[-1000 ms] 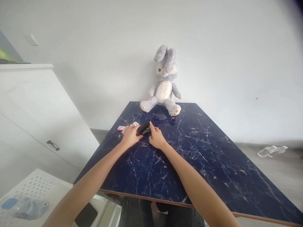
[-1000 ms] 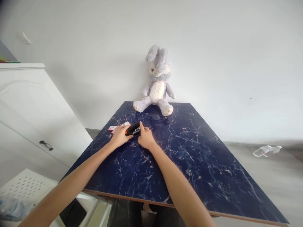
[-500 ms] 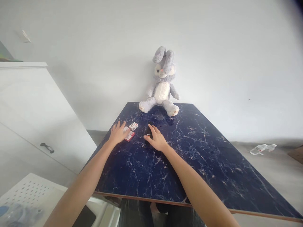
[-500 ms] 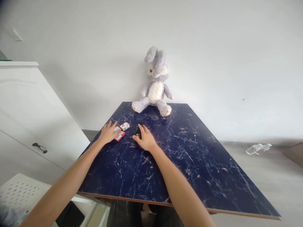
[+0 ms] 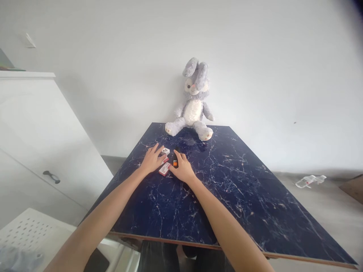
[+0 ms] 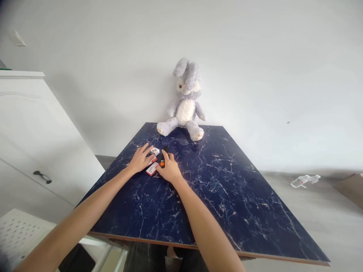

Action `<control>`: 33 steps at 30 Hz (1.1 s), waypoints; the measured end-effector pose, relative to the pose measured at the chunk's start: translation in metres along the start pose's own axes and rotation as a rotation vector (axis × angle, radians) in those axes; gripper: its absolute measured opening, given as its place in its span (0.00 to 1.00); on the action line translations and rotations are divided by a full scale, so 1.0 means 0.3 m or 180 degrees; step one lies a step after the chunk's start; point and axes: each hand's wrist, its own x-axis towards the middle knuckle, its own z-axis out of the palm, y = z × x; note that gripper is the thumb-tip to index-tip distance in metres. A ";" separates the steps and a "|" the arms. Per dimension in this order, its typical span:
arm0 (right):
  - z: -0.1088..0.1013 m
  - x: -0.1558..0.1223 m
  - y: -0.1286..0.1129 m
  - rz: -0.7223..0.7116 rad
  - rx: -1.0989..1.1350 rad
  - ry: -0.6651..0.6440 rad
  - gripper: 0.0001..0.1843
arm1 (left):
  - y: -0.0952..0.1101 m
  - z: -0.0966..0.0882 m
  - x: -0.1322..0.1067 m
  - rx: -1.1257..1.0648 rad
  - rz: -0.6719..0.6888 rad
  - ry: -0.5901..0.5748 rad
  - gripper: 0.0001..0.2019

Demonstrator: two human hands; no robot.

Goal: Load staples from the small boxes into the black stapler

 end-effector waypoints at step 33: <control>-0.224 -0.161 0.138 -0.0004 0.0733 -0.0088 0.38 | 0.254 -0.062 -0.051 -0.1101 0.0730 -0.0953 0.14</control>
